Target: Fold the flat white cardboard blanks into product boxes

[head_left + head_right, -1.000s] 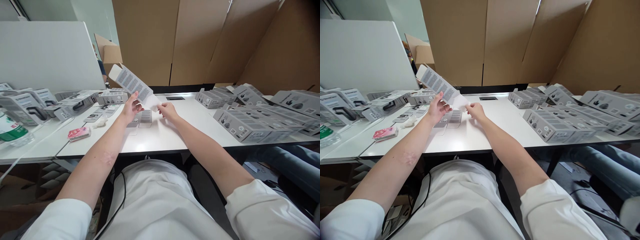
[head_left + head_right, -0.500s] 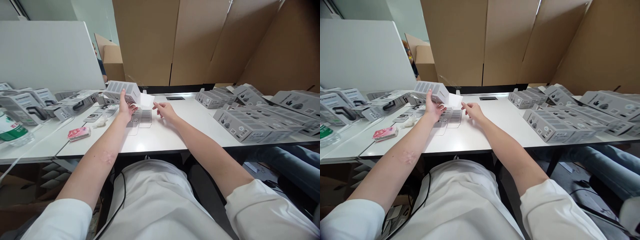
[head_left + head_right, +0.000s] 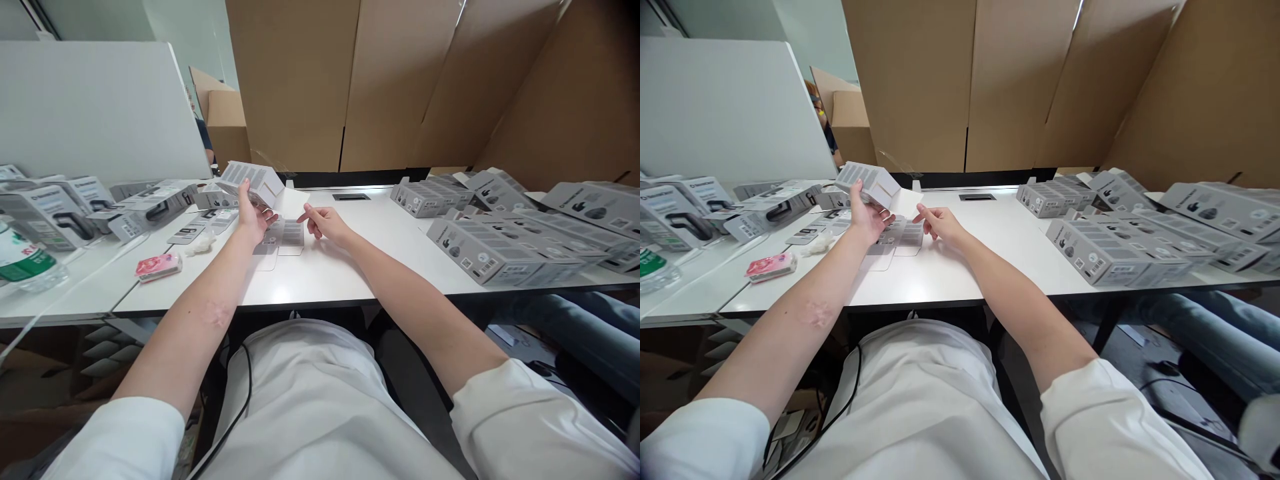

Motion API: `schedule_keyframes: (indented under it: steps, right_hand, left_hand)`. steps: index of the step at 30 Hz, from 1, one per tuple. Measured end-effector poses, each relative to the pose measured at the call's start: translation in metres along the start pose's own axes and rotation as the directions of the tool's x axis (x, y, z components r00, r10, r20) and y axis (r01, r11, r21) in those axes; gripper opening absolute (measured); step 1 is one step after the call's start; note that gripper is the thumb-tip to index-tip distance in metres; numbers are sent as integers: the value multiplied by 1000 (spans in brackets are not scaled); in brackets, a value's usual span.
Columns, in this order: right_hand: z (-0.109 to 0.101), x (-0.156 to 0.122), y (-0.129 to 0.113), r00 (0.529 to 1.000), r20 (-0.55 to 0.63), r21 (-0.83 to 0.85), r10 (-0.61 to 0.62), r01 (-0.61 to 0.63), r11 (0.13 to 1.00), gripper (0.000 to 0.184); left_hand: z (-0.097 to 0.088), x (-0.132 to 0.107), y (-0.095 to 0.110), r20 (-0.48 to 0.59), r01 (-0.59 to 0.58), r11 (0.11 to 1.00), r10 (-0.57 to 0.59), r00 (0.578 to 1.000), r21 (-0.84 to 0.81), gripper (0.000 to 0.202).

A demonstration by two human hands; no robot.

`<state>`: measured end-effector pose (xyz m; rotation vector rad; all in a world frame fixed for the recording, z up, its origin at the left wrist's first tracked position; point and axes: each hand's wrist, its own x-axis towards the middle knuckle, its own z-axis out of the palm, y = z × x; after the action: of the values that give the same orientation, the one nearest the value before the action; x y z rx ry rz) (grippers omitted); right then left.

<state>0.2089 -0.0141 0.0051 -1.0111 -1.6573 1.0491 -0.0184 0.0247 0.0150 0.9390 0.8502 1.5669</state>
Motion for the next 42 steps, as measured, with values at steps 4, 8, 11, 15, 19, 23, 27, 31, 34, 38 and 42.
schedule_keyframes:
  steps: [4,8,11,15,19,23,27,31,34,38,42]
  right_hand:
    - [1,2,5,999,32,13,-32,32,999,81]
    - [0,5,11,996,67,15,-56,55,998,84]
    - [-2,6,15,991,97,42,-94,90,995,86]
    - [-2,4,13,993,102,20,-60,59,998,81]
    - [0,2,8,995,96,18,-18,17,1000,74]
    - [0,3,8,993,112,45,-28,23,999,73]
    - [0,5,9,991,130,50,-33,26,998,72]
    - [-1,5,9,989,140,45,-35,29,999,73]
    - [-1,6,11,990,141,37,-32,27,999,75]
    - [-2,8,13,991,130,34,-30,26,999,75]
    - [-3,7,13,995,102,28,-9,6,1000,72]
  left_hand:
    - [3,-3,2,-6,21,1000,-21,1000,-3,73]
    - [5,-6,3,19,12,1000,-13,1000,22,76]
    - [5,-6,2,48,7,999,-9,999,34,77]
    - [4,-5,0,71,26,1000,-27,997,13,75]
    - [5,-7,1,98,35,999,-33,995,-21,71]
    - [8,-11,3,126,50,998,-45,991,-32,67]
    - [9,-14,4,134,62,998,-58,989,-30,64]
    - [10,-15,6,118,67,997,-64,991,-23,62]
    - [10,-15,6,110,67,998,-65,992,-15,64]
    - [10,-15,6,98,70,998,-70,993,-3,66]
    - [10,-14,4,110,69,998,-70,991,13,66]
